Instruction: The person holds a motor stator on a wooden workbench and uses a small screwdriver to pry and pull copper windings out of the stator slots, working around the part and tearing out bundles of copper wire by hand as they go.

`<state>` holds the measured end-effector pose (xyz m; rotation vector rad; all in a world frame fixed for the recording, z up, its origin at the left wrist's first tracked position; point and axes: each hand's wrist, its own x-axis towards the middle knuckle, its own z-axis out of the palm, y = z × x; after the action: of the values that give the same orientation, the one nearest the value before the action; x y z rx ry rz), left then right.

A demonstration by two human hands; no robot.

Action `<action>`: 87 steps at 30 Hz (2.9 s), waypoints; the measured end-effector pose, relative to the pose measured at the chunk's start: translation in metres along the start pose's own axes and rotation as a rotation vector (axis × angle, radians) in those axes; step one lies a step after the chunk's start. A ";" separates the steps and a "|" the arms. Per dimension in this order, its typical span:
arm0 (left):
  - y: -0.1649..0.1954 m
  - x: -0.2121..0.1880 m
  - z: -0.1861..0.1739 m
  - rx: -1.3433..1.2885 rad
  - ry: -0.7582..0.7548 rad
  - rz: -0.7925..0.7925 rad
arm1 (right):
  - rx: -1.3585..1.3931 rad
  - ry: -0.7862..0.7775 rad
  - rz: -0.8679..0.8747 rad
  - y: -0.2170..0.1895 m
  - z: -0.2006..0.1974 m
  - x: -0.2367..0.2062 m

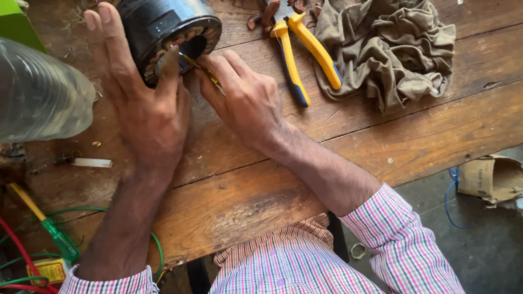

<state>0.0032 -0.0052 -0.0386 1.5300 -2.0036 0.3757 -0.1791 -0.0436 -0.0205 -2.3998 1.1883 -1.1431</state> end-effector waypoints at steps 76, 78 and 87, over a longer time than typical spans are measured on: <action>-0.006 0.008 -0.025 0.027 -0.015 0.019 | -0.005 -0.046 0.007 -0.006 -0.022 0.001; -0.006 0.006 -0.029 0.029 -0.052 0.024 | -0.003 -0.094 0.007 -0.008 -0.022 0.001; -0.005 0.004 -0.022 -0.014 -0.039 0.014 | 0.019 -0.160 0.011 -0.007 -0.017 0.004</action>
<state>0.0135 0.0017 -0.0194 1.5264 -2.0433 0.3392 -0.1862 -0.0400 -0.0042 -2.4157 1.1323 -0.9351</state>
